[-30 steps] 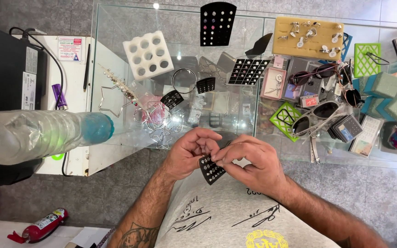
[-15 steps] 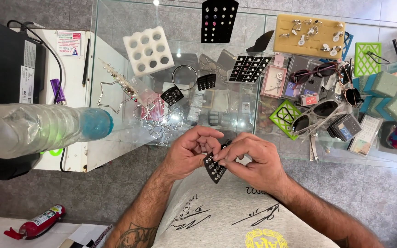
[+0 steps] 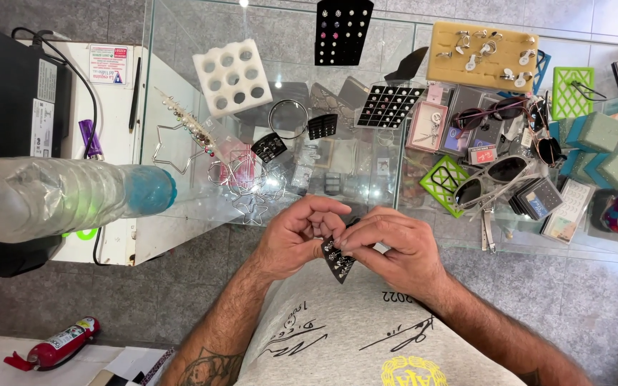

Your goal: The person is organizing jewelry by attaching earrings to black plastic display cards on a glass table.

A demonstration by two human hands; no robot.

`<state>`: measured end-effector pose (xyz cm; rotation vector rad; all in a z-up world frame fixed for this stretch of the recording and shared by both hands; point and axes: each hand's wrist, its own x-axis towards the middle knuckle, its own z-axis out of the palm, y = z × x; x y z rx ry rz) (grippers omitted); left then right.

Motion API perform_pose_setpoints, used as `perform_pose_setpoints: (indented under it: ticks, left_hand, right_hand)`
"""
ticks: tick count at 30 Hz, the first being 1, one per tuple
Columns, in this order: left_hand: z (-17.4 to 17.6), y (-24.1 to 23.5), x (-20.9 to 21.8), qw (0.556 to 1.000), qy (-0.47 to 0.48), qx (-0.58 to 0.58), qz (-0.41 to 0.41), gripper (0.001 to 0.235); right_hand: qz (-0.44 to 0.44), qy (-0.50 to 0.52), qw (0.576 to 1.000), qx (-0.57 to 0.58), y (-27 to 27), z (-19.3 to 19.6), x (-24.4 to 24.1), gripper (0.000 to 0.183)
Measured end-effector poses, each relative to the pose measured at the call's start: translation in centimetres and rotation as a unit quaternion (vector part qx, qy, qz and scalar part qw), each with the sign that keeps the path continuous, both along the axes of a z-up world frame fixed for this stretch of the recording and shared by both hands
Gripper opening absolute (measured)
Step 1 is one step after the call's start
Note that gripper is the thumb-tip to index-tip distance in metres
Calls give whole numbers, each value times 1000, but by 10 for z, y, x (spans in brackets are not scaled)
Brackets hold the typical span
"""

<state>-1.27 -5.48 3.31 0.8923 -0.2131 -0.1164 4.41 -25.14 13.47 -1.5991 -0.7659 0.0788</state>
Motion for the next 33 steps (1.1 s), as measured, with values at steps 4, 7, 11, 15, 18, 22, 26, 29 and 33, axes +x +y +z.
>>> perform_pose_setpoints:
  ticks: [4,7,11,15,18,22,26,29,33]
  left_hand:
    - [0,0,-1,1000,-1,8,-3,68]
    - [1,0,-1,1000,-4,15,-4,68]
    - [1,1,0,1000,0,10,-8,70]
    - [9,2,1,1000,10,15,-4,68]
    - [17,1,1,1000,7,29,-2,66]
    - [14,1,2,999,9,41,-2,64]
    - [10,1,4,999,11,48,-2,62]
    - [10,1,5,999,12,52,-3,62]
    - [19,1,6,998,7,70,-1,62]
  right_hand:
    - [3,3,1000,-5,-1,-2,0,5]
    - [2,5,1000,-9,-4,-6,1,5]
    - [10,7,1000,-27,-10,-12,4,8]
    - [24,-20,999,-42,-8,1,8,8]
    - [27,-49,997,-52,-9,3,11,8]
    - [26,-80,993,-78,-12,10,14,11]
    - [35,-119,987,-104,-13,13,17,9]
    - [39,-106,987,-112,-12,18,19,11]
    - [51,-29,992,-114,-12,18,19,14]
